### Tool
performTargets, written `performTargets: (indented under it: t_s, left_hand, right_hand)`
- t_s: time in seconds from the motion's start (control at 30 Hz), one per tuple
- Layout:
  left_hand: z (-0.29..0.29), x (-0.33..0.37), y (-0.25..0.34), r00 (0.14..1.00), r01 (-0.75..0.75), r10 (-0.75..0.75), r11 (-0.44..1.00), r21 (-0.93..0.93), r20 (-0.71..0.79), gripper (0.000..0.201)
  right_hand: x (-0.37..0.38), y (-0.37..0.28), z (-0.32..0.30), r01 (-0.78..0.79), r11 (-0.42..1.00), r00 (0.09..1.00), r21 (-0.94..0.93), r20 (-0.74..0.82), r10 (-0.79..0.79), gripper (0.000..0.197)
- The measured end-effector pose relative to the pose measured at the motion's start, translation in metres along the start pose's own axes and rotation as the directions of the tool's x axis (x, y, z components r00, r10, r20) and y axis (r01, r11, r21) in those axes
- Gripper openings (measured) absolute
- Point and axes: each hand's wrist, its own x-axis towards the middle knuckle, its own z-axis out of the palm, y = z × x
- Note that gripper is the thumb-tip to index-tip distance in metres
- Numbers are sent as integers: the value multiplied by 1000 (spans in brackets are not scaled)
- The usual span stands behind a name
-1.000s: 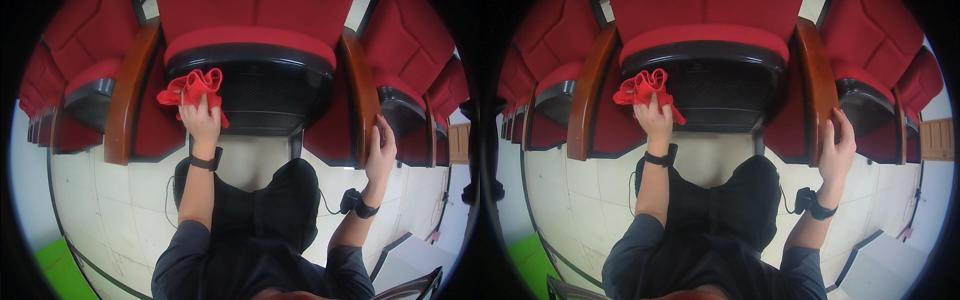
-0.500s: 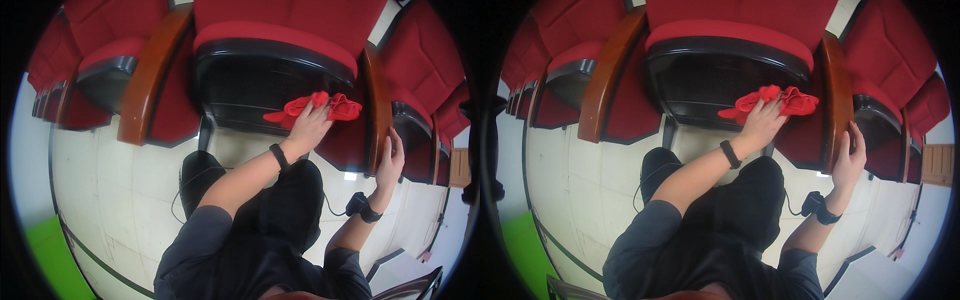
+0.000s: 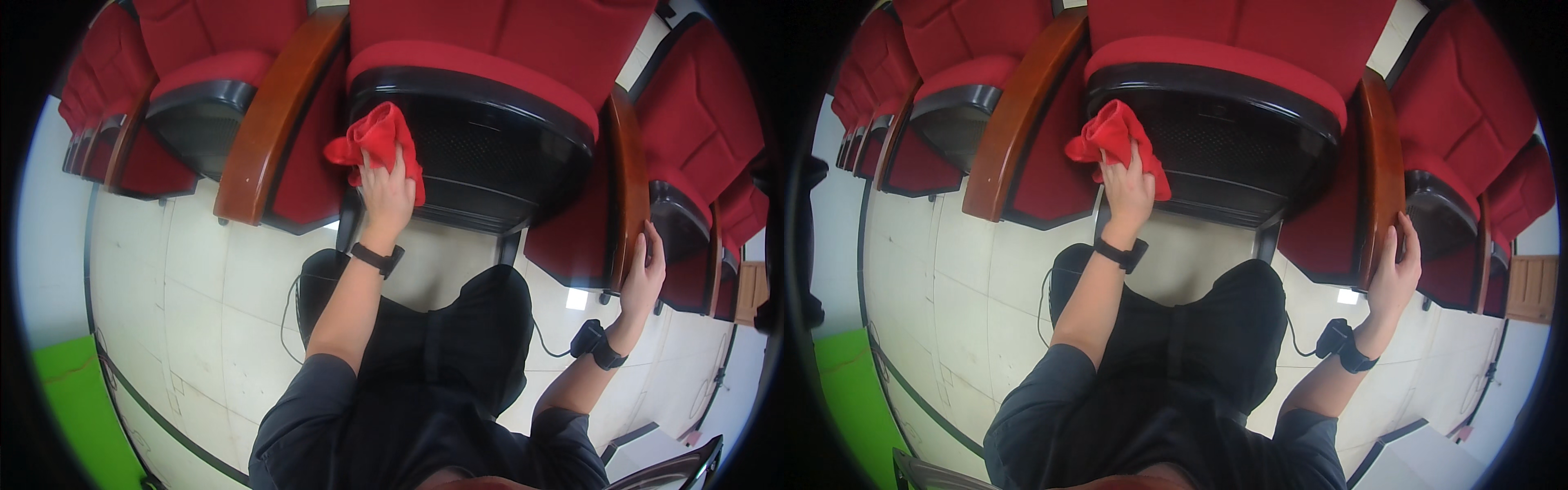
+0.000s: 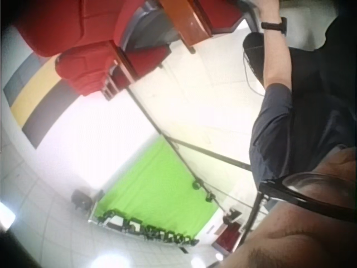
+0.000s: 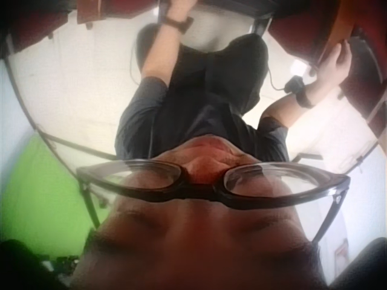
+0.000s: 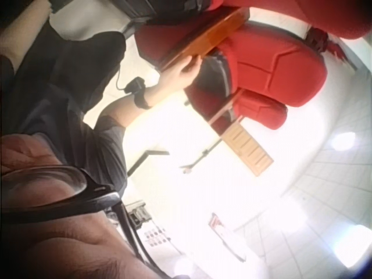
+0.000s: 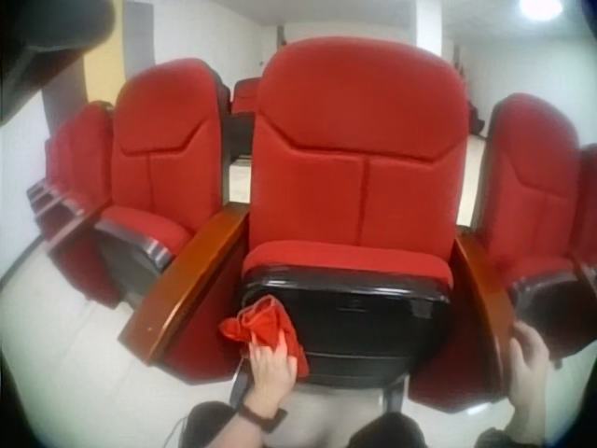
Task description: The person wipes the armrests, seat, and backrest of a red theater-style chair using a red cloth. They move methodically from one chair to the next, cleaning multiple chairs in a row.
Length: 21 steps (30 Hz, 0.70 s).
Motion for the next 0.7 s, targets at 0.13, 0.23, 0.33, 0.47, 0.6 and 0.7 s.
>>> performTargets:
  t_s: [0.13, 0.23, 0.33, 0.47, 0.6, 0.7]
  left_hand:
    - [21, -29, 16, 908, 395, -359, 906, -153, 218, 70]
    - [35, -34, 48, 907, 421, -402, 872, -250, 125, 71]
    - [41, -38, 91, 933, 349, -303, 892, -288, 194, 71]
    - [55, -43, 156, 968, -124, 182, 947, -297, 175, 54]
    - [67, -42, 165, 783, -523, 577, 813, -258, 231, 25]
    - [65, -37, 137, 741, -599, 635, 772, -213, 219, 22]
  right_hand:
    - [-2, -1, 1, -25, 999, 1000, 27, -7, 25, 40]
    - [-3, -5, 1, -18, 999, 1000, -32, -1, 18, 41]
    - [-3, -8, 1, -15, 992, 1000, -128, -16, 13, 41]
    - [-3, -8, 0, -4, 994, 1000, -110, -2, 4, 41]
    - [-4, -8, 0, -4, 995, 1000, -102, 14, 6, 42]
    - [-4, -10, -1, 16, 990, 1000, -140, 14, -15, 42]
